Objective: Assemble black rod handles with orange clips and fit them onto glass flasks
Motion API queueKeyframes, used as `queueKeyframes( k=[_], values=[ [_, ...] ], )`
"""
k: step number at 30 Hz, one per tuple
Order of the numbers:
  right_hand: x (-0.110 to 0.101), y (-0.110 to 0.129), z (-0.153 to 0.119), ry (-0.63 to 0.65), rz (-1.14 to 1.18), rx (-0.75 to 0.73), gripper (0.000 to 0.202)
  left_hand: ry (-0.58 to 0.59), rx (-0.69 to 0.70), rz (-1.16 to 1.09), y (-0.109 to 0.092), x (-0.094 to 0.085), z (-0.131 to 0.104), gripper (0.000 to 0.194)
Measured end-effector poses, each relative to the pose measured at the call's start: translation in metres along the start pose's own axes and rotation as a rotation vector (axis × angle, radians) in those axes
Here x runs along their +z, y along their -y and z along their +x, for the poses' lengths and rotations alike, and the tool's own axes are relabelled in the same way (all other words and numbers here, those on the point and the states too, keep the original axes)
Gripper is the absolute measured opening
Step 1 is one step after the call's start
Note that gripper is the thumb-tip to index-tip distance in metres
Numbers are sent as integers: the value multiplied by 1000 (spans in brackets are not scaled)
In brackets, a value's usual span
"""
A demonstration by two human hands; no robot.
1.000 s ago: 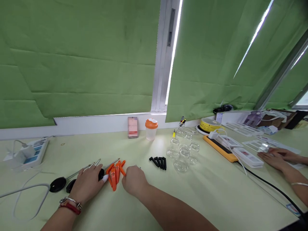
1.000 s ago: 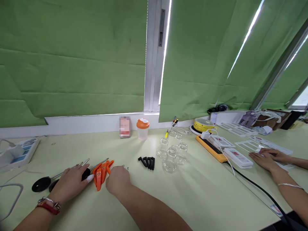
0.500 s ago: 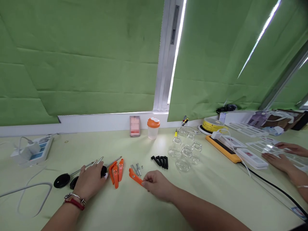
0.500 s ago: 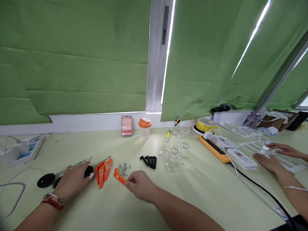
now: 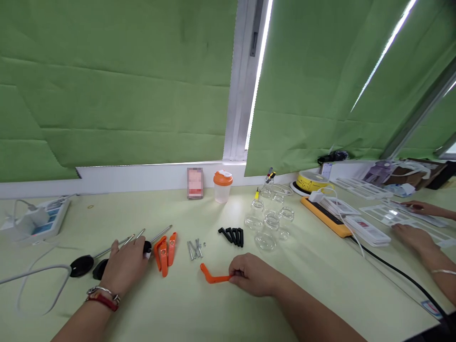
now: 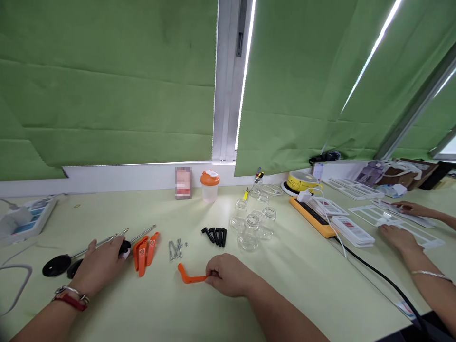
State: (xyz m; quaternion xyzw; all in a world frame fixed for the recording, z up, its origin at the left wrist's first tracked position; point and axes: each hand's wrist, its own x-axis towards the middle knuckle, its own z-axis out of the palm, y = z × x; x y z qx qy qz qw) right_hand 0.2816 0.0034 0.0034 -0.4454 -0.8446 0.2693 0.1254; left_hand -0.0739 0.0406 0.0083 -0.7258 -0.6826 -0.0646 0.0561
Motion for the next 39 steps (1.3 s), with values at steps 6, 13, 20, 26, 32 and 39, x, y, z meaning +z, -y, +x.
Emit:
queueKeyframes(
  k=[6, 13, 20, 26, 32, 39],
  values=[
    [11, -2, 3, -109, -38, -42, 20, -144, 9, 2, -2, -1, 0, 37],
    [31, 11, 16, -165, 48, -90, 9, -423, 274, -197, -18, 1, -9, 47],
    [22, 0, 10, -180, 1173, 121, 16, -506, 716, -320, -46, 7, -30, 52],
    [8, 0, 5, -136, 1668, 14, 21, -632, 782, -268, -49, 4, -33, 46],
    [14, 11, 3, -69, 1686, 67, 33, -652, 820, -263, -56, 8, -38, 44],
    [17, 18, 2, -18, 1672, 44, 38, -603, 829, -304, -60, 15, -46, 49]
  ],
)
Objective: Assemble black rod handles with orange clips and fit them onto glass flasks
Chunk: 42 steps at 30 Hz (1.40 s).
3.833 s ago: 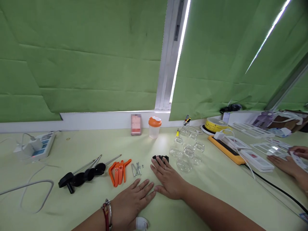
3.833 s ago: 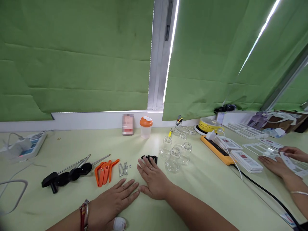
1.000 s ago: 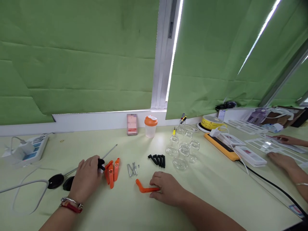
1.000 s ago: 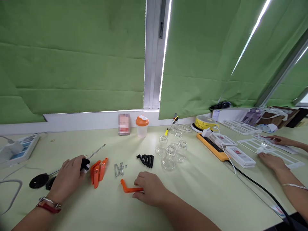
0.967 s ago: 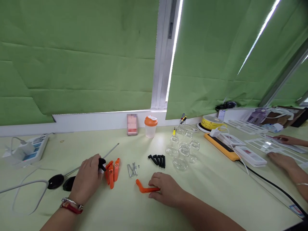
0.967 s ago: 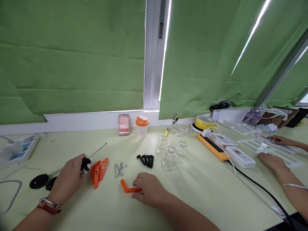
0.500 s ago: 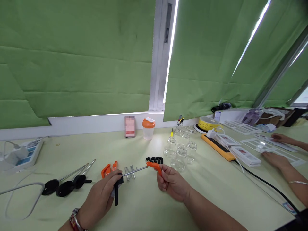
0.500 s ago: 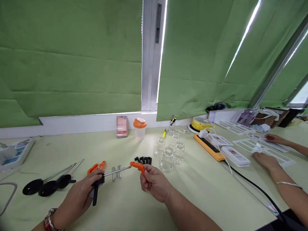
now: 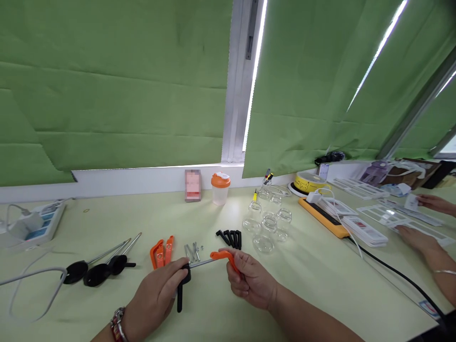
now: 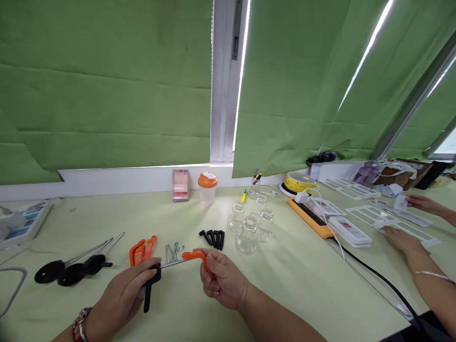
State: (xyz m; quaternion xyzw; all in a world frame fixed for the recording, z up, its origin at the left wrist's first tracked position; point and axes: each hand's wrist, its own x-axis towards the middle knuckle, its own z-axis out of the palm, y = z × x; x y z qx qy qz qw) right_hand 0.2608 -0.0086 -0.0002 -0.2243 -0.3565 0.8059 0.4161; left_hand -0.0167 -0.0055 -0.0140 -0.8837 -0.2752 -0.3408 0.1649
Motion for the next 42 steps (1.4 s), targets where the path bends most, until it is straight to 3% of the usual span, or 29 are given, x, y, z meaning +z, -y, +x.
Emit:
queueKeyframes(
  k=[15, 23, 29, 35, 38, 42],
  values=[
    [6, -1, -3, 27, -13, -4, 40, -39, 50, -13, -5, -1, 8, 47],
    [2, 0, -4, 46, -28, 91, 48, -60, 60, -44, -6, -2, 11, 47],
    [-3, 0, -3, 138, 38, 225, 53, -74, 84, -9, -13, -5, 18, 40],
    [2, -10, 1, 68, -134, 49, 42, -3, 104, -13, -14, 0, 16, 41],
    [6, -16, 2, 70, -178, 50, 41, 23, 47, -68, -14, 5, 12, 45],
    [9, -17, 1, 73, -156, 34, 39, 94, -184, -166, -18, 6, 11, 48]
  ],
)
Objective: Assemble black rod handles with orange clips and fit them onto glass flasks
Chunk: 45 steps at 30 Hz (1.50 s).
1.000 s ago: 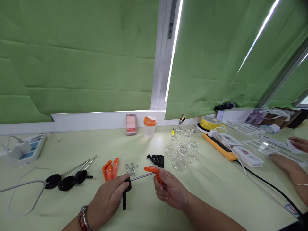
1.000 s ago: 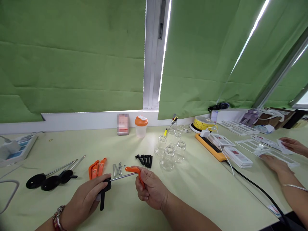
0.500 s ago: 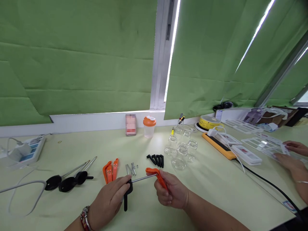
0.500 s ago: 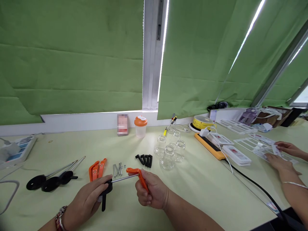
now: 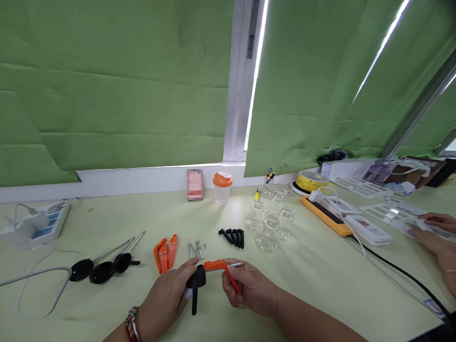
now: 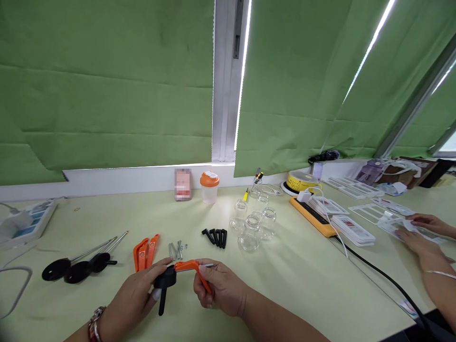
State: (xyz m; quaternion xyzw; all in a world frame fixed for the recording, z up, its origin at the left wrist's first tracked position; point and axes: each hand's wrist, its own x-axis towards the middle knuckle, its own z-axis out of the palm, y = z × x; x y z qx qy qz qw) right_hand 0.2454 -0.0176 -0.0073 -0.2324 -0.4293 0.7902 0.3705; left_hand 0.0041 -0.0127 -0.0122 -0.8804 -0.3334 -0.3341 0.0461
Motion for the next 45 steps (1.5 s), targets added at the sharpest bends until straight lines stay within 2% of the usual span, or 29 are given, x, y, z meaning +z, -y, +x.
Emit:
queueKeyframes(
  k=[2, 4, 7, 10, 13, 15, 17, 21, 26, 31, 36, 40, 45],
  values=[
    [0, 0, 0, -11, -13, -21, 41, 61, -152, -130, -5, -2, 2, 49],
    [-1, 0, 1, -25, -39, -41, 44, 134, -264, -352, -10, -4, 6, 46],
    [-4, 0, 2, -44, -79, -74, 46, 214, -366, -750, -15, -8, 10, 40],
    [-7, 1, 3, -54, -115, -110, 45, 252, -457, -1078, -16, -11, 14, 52],
    [-9, 1, 3, -51, -189, -123, 45, 257, -600, -1165, -19, -10, 17, 66],
    [-9, 2, 1, -37, -256, -113, 48, 253, -729, -1125, -22, -7, 19, 64],
    [-8, 2, 0, -14, -317, -96, 50, 264, -797, -1112, -25, -4, 21, 60],
    [-8, 1, -3, 37, -378, -55, 48, 285, -786, -1209, -29, -1, 21, 55],
    [-15, -7, 0, 44, -262, 1, 43, 330, -725, -1342, -33, -4, 20, 49],
    [-19, -10, 1, 62, -223, -16, 39, 375, -716, -1359, -37, -7, 22, 45],
    [-12, -2, -2, 76, -252, 31, 41, 379, -682, -1329, -36, -6, 21, 41],
    [-7, 4, -4, 108, -292, 91, 41, 396, -693, -1305, -37, -8, 20, 42],
    [-5, 5, -6, 134, -378, 98, 40, 468, -715, -1345, -41, -10, 19, 47]
  ],
)
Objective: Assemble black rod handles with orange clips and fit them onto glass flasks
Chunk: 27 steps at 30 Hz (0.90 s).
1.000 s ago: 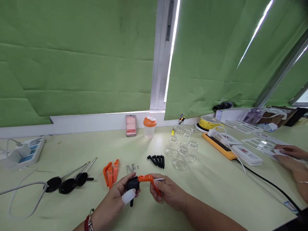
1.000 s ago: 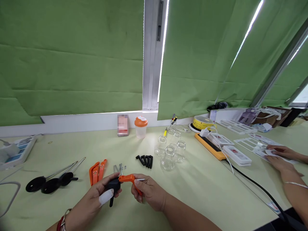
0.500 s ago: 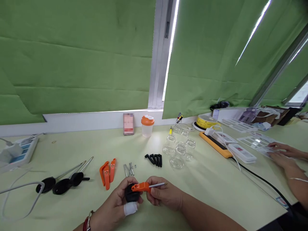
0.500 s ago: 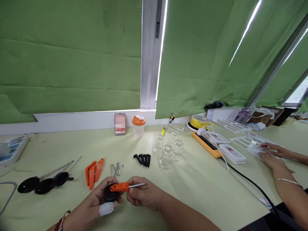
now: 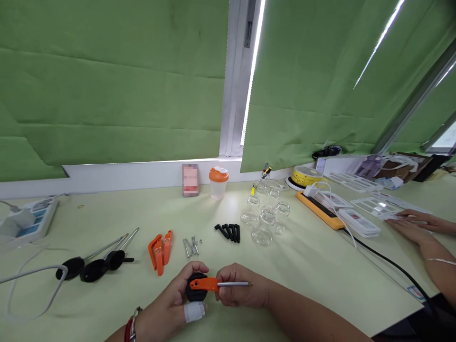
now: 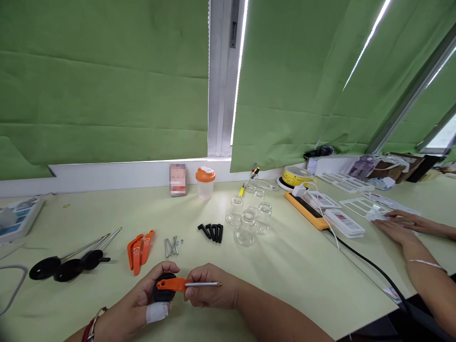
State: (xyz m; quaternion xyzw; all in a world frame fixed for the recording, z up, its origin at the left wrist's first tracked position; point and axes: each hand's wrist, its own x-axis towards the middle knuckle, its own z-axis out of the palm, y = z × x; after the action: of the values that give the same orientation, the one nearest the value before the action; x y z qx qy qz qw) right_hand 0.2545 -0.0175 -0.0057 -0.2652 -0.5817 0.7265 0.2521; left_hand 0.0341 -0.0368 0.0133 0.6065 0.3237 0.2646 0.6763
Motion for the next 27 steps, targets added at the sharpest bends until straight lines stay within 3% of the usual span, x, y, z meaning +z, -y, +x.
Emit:
queueKeyframes(
  k=[12, 16, 22, 27],
  values=[
    [-1, -3, 0, 90, 5, 35, 41, 45, 11, 19, 3, 1, -4, 50],
    [0, 0, 0, 87, 6, 50, 40, -39, 58, 60, 7, -3, -5, 41],
    [-1, -4, 2, 81, 19, 51, 38, -136, 6, -66, 13, -2, -4, 44],
    [-10, -19, 9, -34, -22, -20, 54, -200, 56, -243, 3, -4, -2, 41]
  ],
)
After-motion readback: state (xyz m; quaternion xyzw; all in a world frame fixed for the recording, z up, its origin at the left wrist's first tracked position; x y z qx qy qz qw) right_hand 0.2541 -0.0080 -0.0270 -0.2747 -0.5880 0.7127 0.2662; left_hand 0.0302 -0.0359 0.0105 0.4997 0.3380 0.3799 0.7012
